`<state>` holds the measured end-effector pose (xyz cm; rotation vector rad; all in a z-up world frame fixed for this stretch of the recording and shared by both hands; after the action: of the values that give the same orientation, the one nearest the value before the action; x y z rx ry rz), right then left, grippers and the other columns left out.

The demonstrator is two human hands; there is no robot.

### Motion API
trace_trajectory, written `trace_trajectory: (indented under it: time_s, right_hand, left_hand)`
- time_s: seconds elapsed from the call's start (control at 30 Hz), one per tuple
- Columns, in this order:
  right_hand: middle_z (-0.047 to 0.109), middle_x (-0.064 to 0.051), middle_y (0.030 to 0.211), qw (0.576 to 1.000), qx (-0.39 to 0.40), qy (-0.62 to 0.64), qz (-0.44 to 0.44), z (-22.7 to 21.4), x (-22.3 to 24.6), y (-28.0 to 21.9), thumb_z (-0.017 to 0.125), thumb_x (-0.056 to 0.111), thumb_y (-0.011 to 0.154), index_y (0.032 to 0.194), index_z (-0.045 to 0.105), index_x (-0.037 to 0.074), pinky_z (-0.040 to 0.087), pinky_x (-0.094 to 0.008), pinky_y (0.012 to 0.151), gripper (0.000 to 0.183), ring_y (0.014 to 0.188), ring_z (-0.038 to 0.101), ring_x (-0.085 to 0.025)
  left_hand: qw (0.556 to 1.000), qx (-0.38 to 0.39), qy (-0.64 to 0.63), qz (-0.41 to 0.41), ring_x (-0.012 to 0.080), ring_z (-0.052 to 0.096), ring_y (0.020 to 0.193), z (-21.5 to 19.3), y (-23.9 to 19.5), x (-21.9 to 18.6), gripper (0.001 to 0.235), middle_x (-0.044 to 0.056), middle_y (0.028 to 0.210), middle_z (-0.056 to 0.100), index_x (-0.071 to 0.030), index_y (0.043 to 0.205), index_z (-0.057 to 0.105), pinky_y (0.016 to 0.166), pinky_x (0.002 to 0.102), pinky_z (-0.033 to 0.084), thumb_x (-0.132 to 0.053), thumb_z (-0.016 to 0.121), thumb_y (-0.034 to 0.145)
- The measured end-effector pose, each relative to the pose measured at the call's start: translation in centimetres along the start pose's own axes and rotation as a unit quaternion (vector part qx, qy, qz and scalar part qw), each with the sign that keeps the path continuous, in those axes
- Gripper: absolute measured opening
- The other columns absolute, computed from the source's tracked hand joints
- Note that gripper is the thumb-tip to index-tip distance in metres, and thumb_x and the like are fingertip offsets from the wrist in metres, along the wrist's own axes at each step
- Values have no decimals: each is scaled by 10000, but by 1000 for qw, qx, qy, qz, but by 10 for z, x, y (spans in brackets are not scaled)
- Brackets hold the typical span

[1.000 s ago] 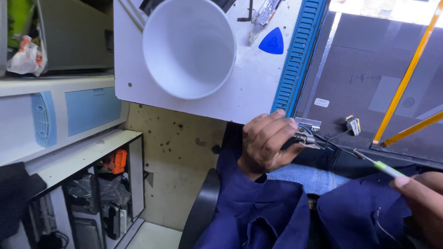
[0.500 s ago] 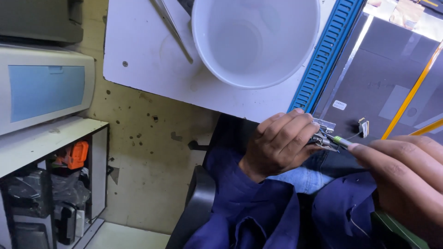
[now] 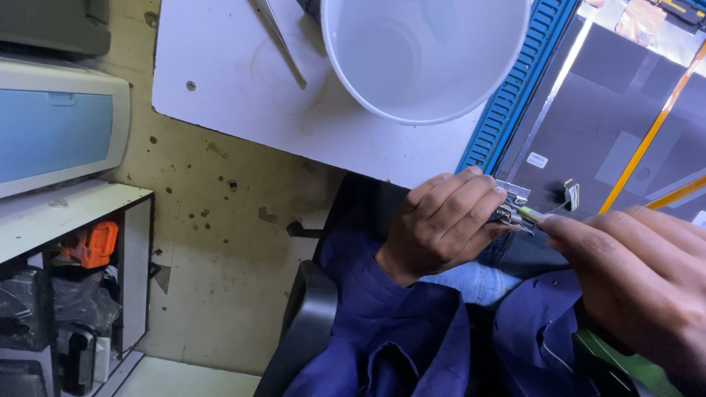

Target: The person is repairing a disassembled LCD screen placed on a blue workbench. They use a green-handled screwdriver to remove screws from metal brackets attached to the screen's frame. The person then detaches the brackets and handles small wires connected to them.

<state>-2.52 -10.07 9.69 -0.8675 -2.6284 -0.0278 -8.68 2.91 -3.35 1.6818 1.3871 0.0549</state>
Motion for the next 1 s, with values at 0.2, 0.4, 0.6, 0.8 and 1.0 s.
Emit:
trace_trajectory:
  time_s: [0.2,0.4,0.6,0.8,1.0]
  right_hand:
    - [734,-52,902,992,24,-128,9,13,-8,-12,636,318,1021,1174,691,59,527,-393,719,306,735,682,-261]
    - [422,-10,587,953,98,-280,59,20,-6,-20,564,486,1173,703,429,163,406,-398,594,586,555,498,-247]
    - [500,-34,748,930,155,-298,-152,10,-3,8,461,185,1119,1048,543,87,478,-372,582,146,628,545,-237]
    - [680,-5,1031,961,112,-233,-97,9,-19,-1,462,353,1024,1193,620,106,502,-361,644,338,706,583,-231]
    - [515,-8,769,965,104,-224,-88,4,-14,-2,448,233,1114,915,525,111,413,-408,567,246,598,490,-259]
  left_hand:
    - [1000,4,-22,1,192,703,1150,-3,0,2,282,35,1154,746,-106,1171,683,1054,327,451,-358,648,1050]
    - [996,-23,-85,-1,249,711,1162,0,-5,3,346,101,1180,746,-86,1174,498,1056,350,494,-294,737,1033]
    - [996,-29,-87,-3,251,706,1169,-3,-6,2,410,102,1165,754,-82,1175,468,1068,349,492,-293,781,1015]
    - [996,-31,-89,4,250,728,1155,1,-9,4,409,105,1172,757,-89,1171,471,1060,348,473,-263,805,1010]
    - [996,-30,-83,10,248,713,1164,1,-8,4,403,100,1165,764,-96,1164,474,1069,343,468,-309,781,1015]
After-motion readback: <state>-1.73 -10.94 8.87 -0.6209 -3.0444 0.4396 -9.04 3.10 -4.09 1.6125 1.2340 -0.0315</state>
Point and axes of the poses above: each hand's wrist, its own y-axis towards the middle knuckle, its own z-axis out of the palm, x = y × z, the point moved 4 cm from there along y, towards the middle knuckle
